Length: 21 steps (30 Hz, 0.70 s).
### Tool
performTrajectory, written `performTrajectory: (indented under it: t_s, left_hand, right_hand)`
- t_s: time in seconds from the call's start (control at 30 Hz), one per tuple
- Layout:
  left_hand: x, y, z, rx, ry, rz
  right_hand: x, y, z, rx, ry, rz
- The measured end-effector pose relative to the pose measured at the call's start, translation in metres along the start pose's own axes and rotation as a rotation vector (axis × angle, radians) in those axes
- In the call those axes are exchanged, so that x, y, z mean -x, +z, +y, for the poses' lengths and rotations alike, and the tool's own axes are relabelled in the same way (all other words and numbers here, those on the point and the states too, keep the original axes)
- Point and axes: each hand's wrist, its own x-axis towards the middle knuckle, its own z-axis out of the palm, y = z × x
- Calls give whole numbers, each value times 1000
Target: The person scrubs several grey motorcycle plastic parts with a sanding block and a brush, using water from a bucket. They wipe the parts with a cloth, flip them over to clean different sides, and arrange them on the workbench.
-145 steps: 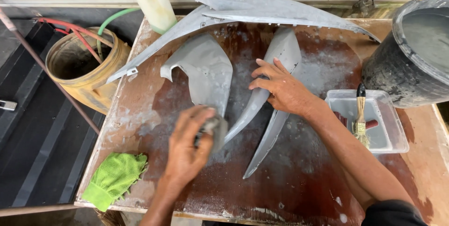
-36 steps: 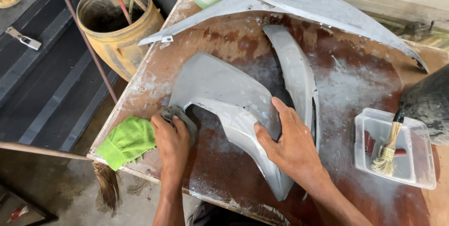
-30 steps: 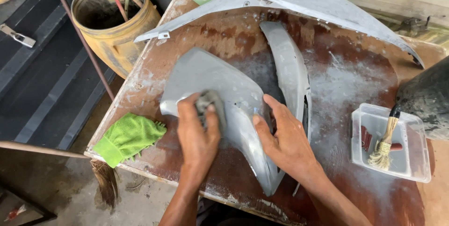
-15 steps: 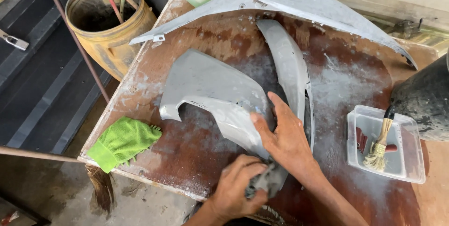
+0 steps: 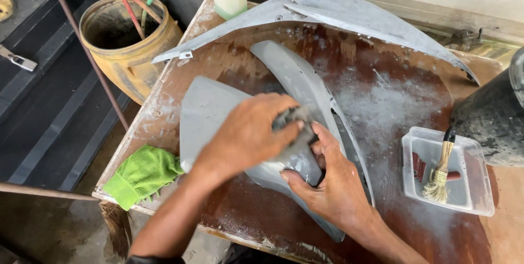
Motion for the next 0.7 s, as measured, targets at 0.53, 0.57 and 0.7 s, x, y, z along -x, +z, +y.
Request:
performTrajectory:
  t_s: [0.53, 0.57, 0.7]
  left_hand:
    - [-12, -53, -295, -419, -693, 2]
    - [-6, -51, -302, -535, -774, 23]
    - [1, -62, -279, -643, -853, 124]
  right_hand:
    - [-8, -19, 4, 3, 263, -171]
    - [-7, -21, 3, 12, 263, -194]
    - [-13, -35, 9, 19, 203, -138]
